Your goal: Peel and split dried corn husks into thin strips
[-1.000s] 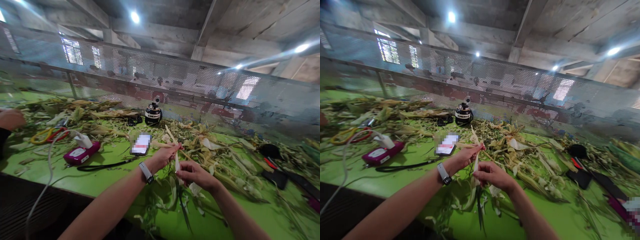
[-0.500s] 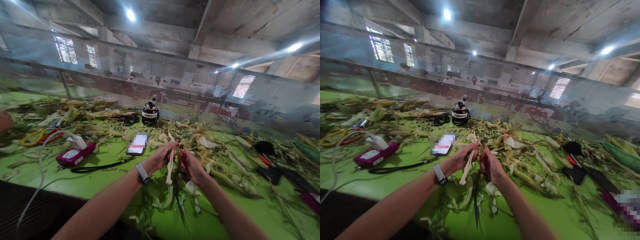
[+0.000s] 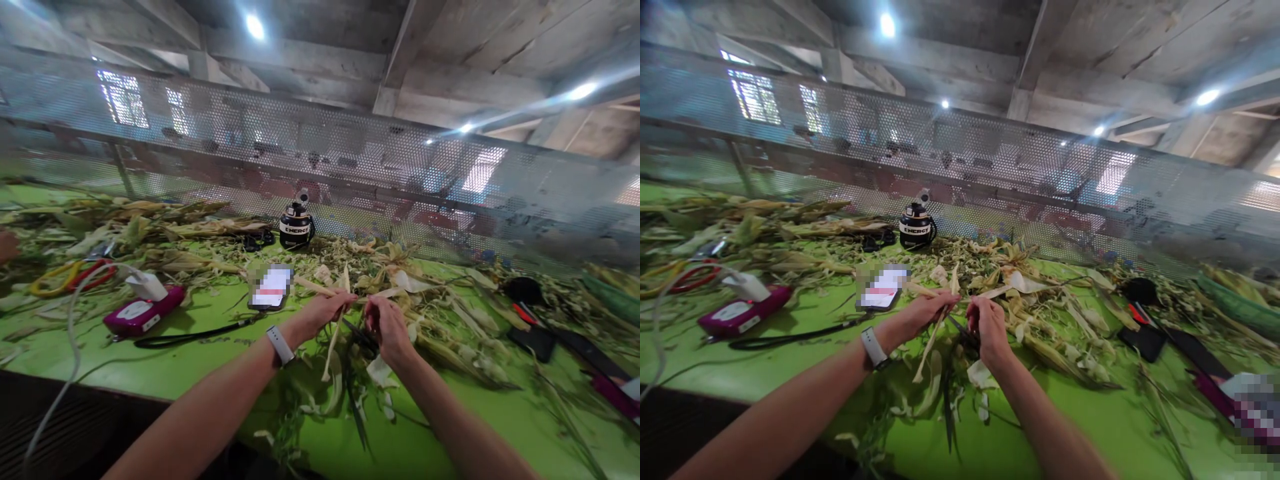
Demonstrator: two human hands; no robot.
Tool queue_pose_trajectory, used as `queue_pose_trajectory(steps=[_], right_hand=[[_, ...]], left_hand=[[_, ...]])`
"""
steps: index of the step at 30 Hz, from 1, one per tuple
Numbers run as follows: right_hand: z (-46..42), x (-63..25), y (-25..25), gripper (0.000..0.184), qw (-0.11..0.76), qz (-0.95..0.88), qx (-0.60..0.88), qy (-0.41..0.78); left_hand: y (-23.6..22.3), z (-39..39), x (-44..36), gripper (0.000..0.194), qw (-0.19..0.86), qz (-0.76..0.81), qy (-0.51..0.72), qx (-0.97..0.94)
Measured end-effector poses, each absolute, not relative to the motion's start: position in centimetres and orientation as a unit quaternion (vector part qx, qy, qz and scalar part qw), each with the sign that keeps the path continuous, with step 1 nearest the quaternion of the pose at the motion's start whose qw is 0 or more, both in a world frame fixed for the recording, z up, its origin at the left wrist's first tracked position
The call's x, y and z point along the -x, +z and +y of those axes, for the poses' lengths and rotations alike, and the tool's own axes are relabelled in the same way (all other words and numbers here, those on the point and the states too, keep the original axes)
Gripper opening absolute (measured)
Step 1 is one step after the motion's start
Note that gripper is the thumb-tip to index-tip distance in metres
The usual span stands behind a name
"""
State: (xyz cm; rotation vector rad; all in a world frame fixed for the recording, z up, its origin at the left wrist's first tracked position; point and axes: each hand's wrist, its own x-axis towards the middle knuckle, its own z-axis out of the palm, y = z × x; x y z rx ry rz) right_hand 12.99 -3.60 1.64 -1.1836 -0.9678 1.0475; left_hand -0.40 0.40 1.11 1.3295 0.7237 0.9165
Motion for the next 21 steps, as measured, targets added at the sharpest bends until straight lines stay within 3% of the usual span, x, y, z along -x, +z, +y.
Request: queue_pose_trajectory(steps=[6,8,10,13,15,17,21], right_hand=[[-3.4,-14.6,2.5,0.041,0.637,-0.418,0.482,0.432],[-3.6,-15.5,3.3,0.042,0.699,-0.422,0.465,0.342],[-3.7,-16.3,4.0,0.032,0.734,-0.456,0.453,0.222],[-3.8,-16.7,4.4,0.019,0.665,-0.559,0.482,0.111],[-3.7,-16.3,4.2,0.024,0.574,-0.627,0.510,0.130],[-3.6,-15.6,3.8,0.034,0.510,-0.647,0.520,0.226],[-3.5,-14.5,2.9,0.035,0.500,-0.565,0.492,0.434]], left_hand=[[2.3,-0.2,0.9,0.034,0.597,0.315,0.386,-0.629],[2.5,-0.4,1.1,0.033,0.577,0.307,0.374,-0.658],[2.6,-0.6,1.2,0.030,0.561,0.301,0.372,-0.675],[2.1,-0.8,1.1,0.029,0.553,0.298,0.364,-0.688],[1.6,-0.7,0.9,0.031,0.548,0.292,0.341,-0.706],[1.2,-0.5,0.8,0.034,0.531,0.288,0.320,-0.730],[0.9,-0.4,0.5,0.038,0.504,0.269,0.301,-0.764]])
